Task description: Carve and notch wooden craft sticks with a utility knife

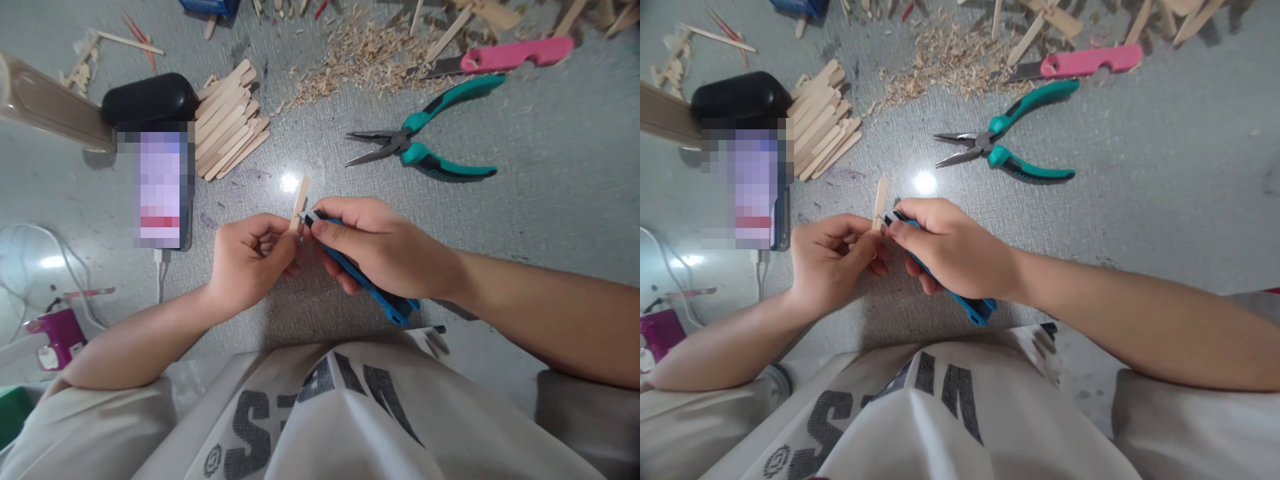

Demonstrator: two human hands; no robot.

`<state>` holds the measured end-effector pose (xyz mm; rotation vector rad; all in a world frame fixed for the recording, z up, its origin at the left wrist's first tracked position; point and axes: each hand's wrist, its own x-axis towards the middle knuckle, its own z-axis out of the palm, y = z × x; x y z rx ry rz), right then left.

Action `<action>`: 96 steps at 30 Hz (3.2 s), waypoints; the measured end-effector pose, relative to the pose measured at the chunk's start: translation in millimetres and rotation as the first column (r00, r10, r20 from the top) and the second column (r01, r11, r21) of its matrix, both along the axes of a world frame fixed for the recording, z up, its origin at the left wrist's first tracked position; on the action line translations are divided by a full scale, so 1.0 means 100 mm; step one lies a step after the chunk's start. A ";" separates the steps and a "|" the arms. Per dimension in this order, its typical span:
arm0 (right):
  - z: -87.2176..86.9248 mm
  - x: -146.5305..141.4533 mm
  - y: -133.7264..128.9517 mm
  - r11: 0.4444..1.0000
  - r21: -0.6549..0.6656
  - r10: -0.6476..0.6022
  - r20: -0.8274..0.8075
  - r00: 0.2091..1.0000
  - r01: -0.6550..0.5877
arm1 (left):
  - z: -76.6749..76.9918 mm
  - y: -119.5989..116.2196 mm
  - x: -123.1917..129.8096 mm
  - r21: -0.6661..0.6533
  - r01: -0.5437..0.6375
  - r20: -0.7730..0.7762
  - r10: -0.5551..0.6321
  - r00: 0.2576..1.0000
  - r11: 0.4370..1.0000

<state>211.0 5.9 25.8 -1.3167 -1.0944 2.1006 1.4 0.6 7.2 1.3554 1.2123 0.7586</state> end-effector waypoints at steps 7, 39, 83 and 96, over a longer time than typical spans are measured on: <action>-0.07 0.04 -0.02 0.926 0.378 -0.063 0.161 0.985 -0.002 | 0.01 -0.01 0.01 0.070 0.019 -0.051 -0.015 0.999 0.997; -0.16 0.02 0.10 0.885 0.306 -0.411 0.159 0.897 0.351 | -0.09 -0.12 0.00 -0.047 -0.055 -0.028 0.054 0.998 0.997; 0.14 0.32 0.14 0.746 0.118 0.187 0.907 0.377 -0.655 | -0.30 -0.11 -0.08 0.467 0.717 -0.746 -0.205 0.633 0.517; 0.17 0.26 0.12 0.701 0.107 0.168 0.936 0.308 -0.705 | -0.35 -0.12 -0.08 0.460 0.704 -0.742 -0.201 0.639 0.541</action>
